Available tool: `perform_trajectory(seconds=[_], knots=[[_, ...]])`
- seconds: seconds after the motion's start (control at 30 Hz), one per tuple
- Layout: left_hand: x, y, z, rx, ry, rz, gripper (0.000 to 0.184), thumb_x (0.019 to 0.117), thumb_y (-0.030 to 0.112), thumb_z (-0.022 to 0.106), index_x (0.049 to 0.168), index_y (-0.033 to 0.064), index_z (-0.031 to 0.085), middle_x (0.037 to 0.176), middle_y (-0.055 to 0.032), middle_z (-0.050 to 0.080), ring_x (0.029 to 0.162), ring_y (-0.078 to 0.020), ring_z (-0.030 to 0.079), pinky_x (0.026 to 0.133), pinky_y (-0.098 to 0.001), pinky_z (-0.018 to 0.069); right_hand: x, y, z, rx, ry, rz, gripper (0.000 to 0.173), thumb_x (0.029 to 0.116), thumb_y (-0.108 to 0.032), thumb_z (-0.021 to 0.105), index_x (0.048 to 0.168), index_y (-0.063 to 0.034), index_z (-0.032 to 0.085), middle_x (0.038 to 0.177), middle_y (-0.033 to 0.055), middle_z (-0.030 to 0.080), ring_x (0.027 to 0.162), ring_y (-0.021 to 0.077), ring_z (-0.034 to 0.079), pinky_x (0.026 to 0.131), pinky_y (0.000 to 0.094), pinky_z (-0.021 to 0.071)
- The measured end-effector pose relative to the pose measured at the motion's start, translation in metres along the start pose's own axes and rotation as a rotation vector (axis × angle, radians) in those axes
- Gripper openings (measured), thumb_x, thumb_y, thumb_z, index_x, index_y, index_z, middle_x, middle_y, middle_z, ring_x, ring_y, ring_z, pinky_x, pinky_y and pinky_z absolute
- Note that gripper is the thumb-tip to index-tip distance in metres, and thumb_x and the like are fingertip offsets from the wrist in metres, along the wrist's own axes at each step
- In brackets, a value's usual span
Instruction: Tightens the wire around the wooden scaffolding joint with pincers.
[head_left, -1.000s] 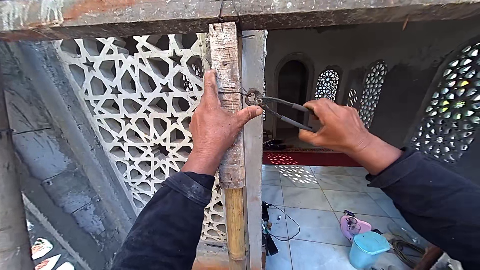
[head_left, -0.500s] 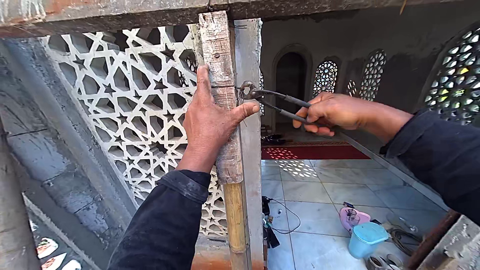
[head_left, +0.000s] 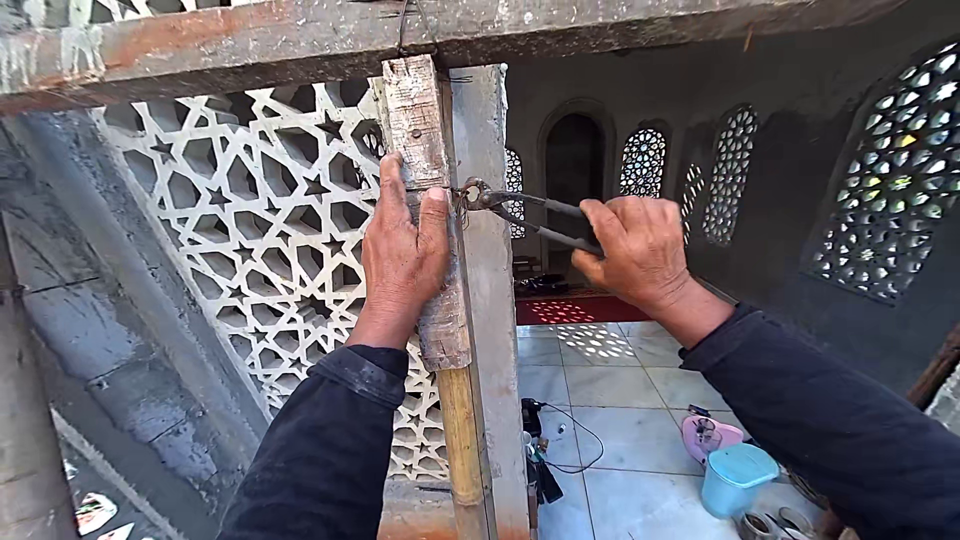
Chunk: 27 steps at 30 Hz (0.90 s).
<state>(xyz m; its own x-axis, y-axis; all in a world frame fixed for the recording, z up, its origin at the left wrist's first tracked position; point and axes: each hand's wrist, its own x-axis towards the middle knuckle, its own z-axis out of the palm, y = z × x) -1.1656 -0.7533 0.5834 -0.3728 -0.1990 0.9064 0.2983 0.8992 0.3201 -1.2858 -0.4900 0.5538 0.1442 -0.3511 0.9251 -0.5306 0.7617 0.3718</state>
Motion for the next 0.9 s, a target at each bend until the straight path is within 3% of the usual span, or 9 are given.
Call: perform_trajectory(seconds=[0.07, 0.1, 0.2, 0.27, 0.37, 0.43, 0.73, 0.8, 0.9], knots=[[0.0, 0.001, 0.0, 0.034, 0.012, -0.003, 0.065, 0.1085, 0.053, 0.032, 0.161, 0.015, 0.028, 0.127, -0.0207, 0.067, 0.104, -0.0385, 0.07, 0.079, -0.0622, 0.0541, 0.003, 0.006, 0.012, -0.165, 0.149, 0.016, 0.046, 0.0941, -0.029, 0.06, 0.137, -0.0111, 0.063, 0.108, 0.02, 0.068, 0.097, 0.0408, 0.061, 0.087, 0.0551, 0.0399], [0.001, 0.001, 0.0, 0.056, 0.016, -0.009, 0.066, 0.1083, 0.055, 0.031, 0.161, 0.0152, 0.029, 0.125, -0.0212, 0.068, 0.102, -0.0397, 0.07, 0.078, -0.0632, 0.054, 0.006, 0.007, 0.015, -0.177, 0.14, 0.016, 0.046, 0.0954, -0.028, 0.058, 0.138, -0.0105, 0.061, 0.11, 0.0204, 0.068, 0.098, 0.0416, 0.061, 0.086, 0.0553, 0.0412], [0.008, 0.001, 0.004, 0.119, 0.023, -0.059, 0.069, 0.1054, 0.061, 0.032, 0.161, 0.0203, 0.031, 0.128, -0.0169, 0.068, 0.108, -0.0363, 0.07, 0.084, -0.063, 0.0534, 0.011, 0.014, 0.009, 0.067, -0.136, -0.023, 0.043, 0.0958, -0.024, 0.05, 0.13, -0.0016, 0.065, 0.097, 0.0244, 0.069, 0.084, 0.0444, 0.068, 0.066, 0.0576, 0.0515], [0.007, 0.002, 0.002, 0.133, 0.027, -0.061, 0.07, 0.1047, 0.062, 0.034, 0.16, 0.0197, 0.032, 0.125, -0.0174, 0.069, 0.106, -0.0367, 0.07, 0.083, -0.0627, 0.0533, 0.024, 0.02, -0.006, 0.325, -0.413, 0.047, 0.044, 0.0948, -0.023, 0.044, 0.123, -0.0029, 0.071, 0.089, 0.0185, 0.07, 0.079, 0.037, 0.069, 0.063, 0.0559, 0.0519], [-0.007, 0.004, -0.006, 0.109, 0.002, -0.044, 0.07, 0.1065, 0.06, 0.036, 0.161, 0.0163, 0.029, 0.116, -0.0221, 0.069, 0.094, -0.0414, 0.07, 0.074, -0.0627, 0.0538, 0.034, 0.016, -0.016, 0.739, -0.769, 0.298, 0.034, 0.0968, -0.02, 0.041, 0.098, -0.0128, 0.075, 0.064, -0.003, 0.057, 0.054, 0.0085, 0.05, 0.049, 0.0313, 0.038], [-0.008, 0.004, -0.006, 0.099, -0.006, -0.049, 0.07, 0.1067, 0.061, 0.034, 0.161, 0.0173, 0.027, 0.116, -0.0215, 0.069, 0.094, -0.0408, 0.07, 0.074, -0.0626, 0.0538, 0.031, 0.008, -0.014, 1.074, -0.944, 0.527, 0.038, 0.1038, -0.015, 0.038, 0.099, -0.0076, 0.075, 0.058, -0.0016, 0.056, 0.042, 0.0057, 0.044, 0.039, 0.0226, 0.0351], [-0.004, 0.009, -0.006, 0.157, -0.013, -0.108, 0.076, 0.1037, 0.068, 0.031, 0.16, 0.018, 0.026, 0.11, -0.024, 0.069, 0.091, -0.0455, 0.069, 0.07, -0.0663, 0.0515, 0.013, -0.013, 0.0, 1.669, -1.193, 0.805, 0.036, 0.1001, -0.018, 0.03, 0.1, -0.0076, 0.064, 0.059, -0.0014, 0.052, 0.04, 0.0059, 0.048, 0.036, 0.0216, 0.0428], [0.001, 0.014, -0.004, 0.181, -0.029, -0.122, 0.08, 0.1024, 0.071, 0.028, 0.162, 0.0181, 0.023, 0.114, -0.0247, 0.069, 0.097, -0.0466, 0.069, 0.074, -0.0687, 0.0511, 0.012, -0.015, -0.003, 1.661, -1.204, 0.867, 0.04, 0.1032, -0.02, 0.03, 0.111, -0.0062, 0.066, 0.066, 0.0024, 0.061, 0.048, 0.0095, 0.057, 0.044, 0.0245, 0.0495], [0.012, 0.023, -0.003, 0.196, -0.051, -0.188, 0.087, 0.097, 0.079, 0.029, 0.162, 0.021, 0.022, 0.117, -0.024, 0.069, 0.101, -0.0468, 0.069, 0.076, -0.0705, 0.05, 0.019, -0.009, -0.02, 1.486, -1.215, 0.729, 0.046, 0.1082, -0.02, 0.031, 0.147, -0.0118, 0.054, 0.098, 0.0076, 0.075, 0.076, 0.012, 0.07, 0.068, 0.0267, 0.0576]])
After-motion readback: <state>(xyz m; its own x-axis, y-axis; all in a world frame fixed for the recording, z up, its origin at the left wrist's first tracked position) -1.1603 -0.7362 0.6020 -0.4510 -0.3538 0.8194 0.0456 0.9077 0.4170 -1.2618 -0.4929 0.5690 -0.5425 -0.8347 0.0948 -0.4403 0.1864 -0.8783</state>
